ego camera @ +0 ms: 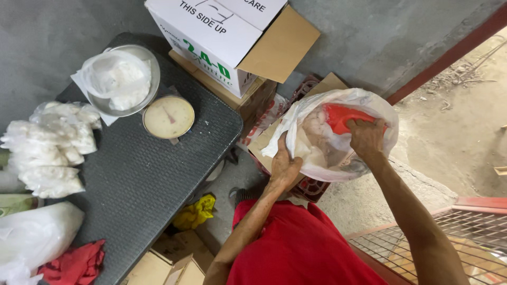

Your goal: The person scoops white powder from a large sack into small plastic bags using a red scoop. They weigh the bags on a scale, tie them shut, and place them on a table next to other filled bags and bottles.

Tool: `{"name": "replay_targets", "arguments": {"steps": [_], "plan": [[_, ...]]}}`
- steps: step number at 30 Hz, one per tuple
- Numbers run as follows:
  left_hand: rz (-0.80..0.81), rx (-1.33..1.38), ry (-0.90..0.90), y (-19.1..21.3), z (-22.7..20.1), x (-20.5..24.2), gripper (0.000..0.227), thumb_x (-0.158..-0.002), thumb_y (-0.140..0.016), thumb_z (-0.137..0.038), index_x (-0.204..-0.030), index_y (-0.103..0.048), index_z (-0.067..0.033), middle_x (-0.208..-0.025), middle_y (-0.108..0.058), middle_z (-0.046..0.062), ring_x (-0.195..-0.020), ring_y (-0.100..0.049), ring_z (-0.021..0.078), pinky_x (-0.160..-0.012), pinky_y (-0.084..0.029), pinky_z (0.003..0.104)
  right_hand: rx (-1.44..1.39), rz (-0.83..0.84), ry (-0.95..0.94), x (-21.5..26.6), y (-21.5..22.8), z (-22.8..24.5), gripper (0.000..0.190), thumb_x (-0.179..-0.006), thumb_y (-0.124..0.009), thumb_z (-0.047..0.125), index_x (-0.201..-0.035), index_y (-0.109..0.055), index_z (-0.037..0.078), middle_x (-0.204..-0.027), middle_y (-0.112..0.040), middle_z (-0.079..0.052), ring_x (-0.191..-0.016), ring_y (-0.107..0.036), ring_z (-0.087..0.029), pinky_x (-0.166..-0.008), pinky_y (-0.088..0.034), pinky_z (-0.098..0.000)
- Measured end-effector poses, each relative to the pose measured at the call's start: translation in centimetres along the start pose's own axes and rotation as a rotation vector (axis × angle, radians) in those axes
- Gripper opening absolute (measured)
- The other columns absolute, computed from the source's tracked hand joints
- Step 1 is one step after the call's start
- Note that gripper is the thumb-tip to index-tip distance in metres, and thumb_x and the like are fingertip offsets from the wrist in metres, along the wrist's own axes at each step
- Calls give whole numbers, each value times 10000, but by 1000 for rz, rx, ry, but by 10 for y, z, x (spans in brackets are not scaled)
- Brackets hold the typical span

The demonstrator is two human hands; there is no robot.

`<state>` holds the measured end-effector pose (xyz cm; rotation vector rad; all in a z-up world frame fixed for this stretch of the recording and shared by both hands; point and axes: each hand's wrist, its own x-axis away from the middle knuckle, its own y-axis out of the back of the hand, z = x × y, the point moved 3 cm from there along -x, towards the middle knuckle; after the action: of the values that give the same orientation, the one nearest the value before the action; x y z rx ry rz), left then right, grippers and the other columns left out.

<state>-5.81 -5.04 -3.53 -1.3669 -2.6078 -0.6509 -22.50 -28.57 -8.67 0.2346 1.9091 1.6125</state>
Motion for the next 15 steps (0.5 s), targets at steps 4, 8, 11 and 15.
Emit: {"name": "replay_targets", "arguments": {"steps": [4,8,11,15], "plan": [[-74,18,-166,-4,4,-6,935,-806,-623,-103,-1602,-132,-122,-1115,-683,278,-973,-698,431,-874,-535,478,-43,122,34,6,-2,0,351,-839,-648,34,-1122,-714,232,-865,-717,-21,-704,-659,-206,-935,-354,-474],[-54,-21,-96,-7,15,-14,946,-806,-629,-129,-1602,-117,-130,-1096,-690,280,-960,-698,428,-859,-535,475,-64,394,-19,6,-23,15,261,-944,-663,156,-1192,-690,233,-854,-731,-60,-565,-660,-207,-810,-458,-465],[-62,21,-140,-10,15,-19,939,-804,-617,-121,-1601,-121,-124,-1126,-681,284,-957,-703,428,-856,-537,472,-267,335,-57,5,-38,30,281,-854,-772,241,-1122,-698,200,-800,-734,-92,-601,-674,-237,-763,-519,-462],[-54,38,-135,-11,17,-23,954,-802,-606,-122,-1609,-98,-115,-1149,-675,289,-963,-708,427,-885,-536,456,-376,182,-80,6,-54,48,417,-678,-791,120,-1082,-735,202,-808,-760,-83,-718,-719,-263,-846,-543,-466]]}}
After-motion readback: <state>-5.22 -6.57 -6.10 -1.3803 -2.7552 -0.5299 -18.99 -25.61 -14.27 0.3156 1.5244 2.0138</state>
